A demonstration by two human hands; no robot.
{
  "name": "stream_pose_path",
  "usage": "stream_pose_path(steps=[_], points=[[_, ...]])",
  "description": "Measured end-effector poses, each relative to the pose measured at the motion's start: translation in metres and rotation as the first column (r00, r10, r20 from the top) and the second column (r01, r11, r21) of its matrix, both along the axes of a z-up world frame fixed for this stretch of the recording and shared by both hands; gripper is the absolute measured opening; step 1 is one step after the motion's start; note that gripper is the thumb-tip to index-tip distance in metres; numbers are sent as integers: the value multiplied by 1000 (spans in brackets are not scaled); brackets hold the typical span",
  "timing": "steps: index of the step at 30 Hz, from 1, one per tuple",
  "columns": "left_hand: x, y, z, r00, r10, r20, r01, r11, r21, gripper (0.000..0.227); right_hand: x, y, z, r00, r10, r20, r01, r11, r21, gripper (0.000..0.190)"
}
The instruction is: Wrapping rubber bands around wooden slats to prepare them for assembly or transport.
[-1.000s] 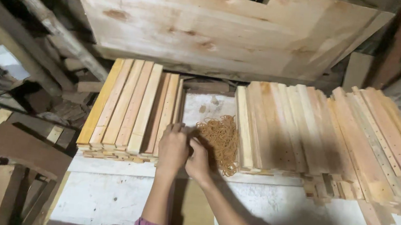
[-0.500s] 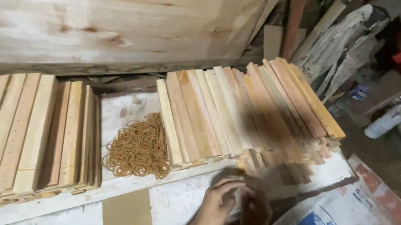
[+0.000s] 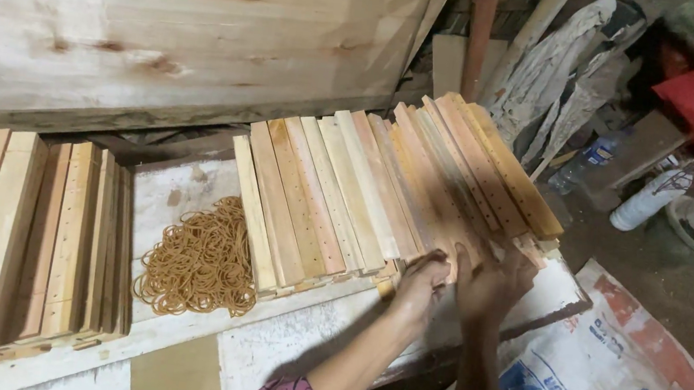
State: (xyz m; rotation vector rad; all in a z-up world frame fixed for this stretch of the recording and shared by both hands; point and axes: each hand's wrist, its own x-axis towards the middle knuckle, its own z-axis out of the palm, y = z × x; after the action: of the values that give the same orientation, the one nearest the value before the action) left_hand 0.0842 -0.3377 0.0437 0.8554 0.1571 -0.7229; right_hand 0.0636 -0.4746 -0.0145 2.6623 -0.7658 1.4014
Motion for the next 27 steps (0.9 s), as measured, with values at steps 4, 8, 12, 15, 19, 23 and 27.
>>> stream_pose_path(steps=[4, 8, 12, 15, 19, 23, 27], points=[[-1, -9, 9, 999, 32, -21, -31, 999, 14, 24, 11, 3, 5, 998, 22, 53, -17, 996, -87, 29], [11, -37, -17, 994, 97, -54, -96, 995, 23, 9, 13, 17, 17, 987, 81, 137, -83, 997, 7, 25], [12, -53, -38, 993, 114, -17, -111, 988, 109, 13, 6, 18, 13, 979, 92, 180, -72, 991, -115, 9], [8, -39, -4, 995, 92, -39, -83, 977, 198, 15, -9, 0, -15, 992, 5, 123, 4, 997, -76, 22], [13, -23, 13, 990, -88, -112, 103, 986, 134, 23, -33, 19, 31, 981, 190, 29, -190, 982, 20, 6], [12, -12, 27, 960, -5, -281, 5, 1000, -1, 26, -49, 28, 43, 905, 415, -93, -407, 908, 96, 37], [11, -17, 12, 988, -65, -144, 67, 998, 15, 27, -47, 28, 38, 863, 475, -169, -489, 871, -51, 16]])
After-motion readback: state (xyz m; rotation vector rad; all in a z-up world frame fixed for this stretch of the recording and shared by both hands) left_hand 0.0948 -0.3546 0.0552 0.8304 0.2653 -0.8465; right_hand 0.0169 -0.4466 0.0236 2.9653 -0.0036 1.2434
